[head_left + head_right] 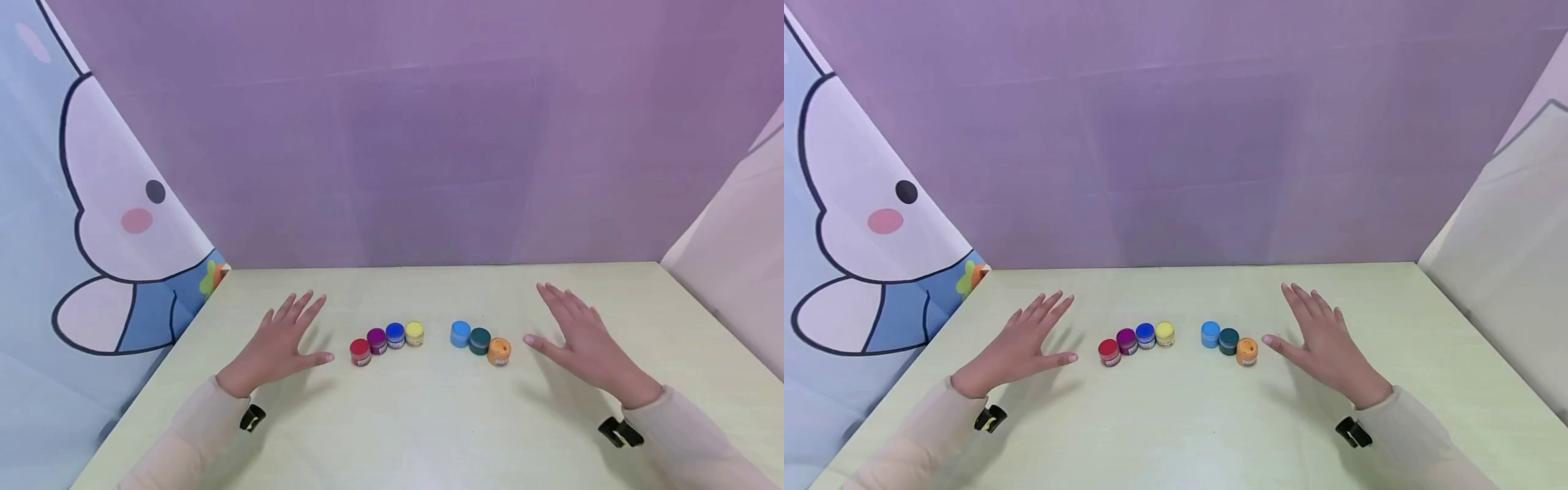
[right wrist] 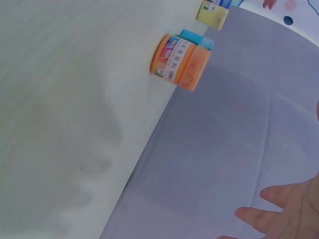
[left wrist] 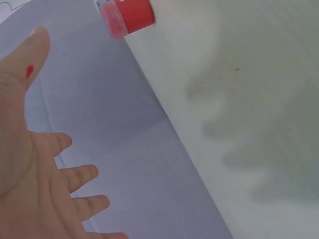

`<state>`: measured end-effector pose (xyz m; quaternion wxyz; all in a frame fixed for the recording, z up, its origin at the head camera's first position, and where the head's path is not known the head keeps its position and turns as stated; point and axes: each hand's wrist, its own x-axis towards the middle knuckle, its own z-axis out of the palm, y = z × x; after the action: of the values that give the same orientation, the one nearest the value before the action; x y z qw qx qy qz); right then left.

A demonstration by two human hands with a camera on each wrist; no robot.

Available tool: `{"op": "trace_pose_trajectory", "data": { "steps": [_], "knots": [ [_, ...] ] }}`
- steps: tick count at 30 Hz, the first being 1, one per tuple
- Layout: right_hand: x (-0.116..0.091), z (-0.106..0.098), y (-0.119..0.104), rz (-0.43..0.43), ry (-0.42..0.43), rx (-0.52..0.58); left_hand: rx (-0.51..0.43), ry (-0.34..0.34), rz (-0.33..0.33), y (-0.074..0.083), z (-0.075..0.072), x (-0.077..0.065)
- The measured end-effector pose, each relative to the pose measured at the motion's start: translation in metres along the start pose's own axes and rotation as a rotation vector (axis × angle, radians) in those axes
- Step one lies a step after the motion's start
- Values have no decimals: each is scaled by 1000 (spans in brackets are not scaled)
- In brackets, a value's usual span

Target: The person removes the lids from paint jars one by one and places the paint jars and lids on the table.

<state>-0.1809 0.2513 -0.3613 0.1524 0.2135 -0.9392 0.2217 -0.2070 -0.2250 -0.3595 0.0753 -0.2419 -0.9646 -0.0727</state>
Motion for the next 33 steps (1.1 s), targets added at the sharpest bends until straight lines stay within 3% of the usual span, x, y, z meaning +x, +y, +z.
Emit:
{"op": "trace_pose_trajectory", "data": {
  "steps": [8,16,25,33],
  "knots": [
    [7,-8,-12,-80,71,111,-86,-10,28,8,-11,4],
    [9,-10,-30,-26,112,247,-146,-62,6,22,-15,10],
    [9,-5,-44,-45,93,277,-221,-68,15,34,-12,15],
    [4,8,-50,-55,49,281,-220,-91,48,43,-5,18]
  ]
}}
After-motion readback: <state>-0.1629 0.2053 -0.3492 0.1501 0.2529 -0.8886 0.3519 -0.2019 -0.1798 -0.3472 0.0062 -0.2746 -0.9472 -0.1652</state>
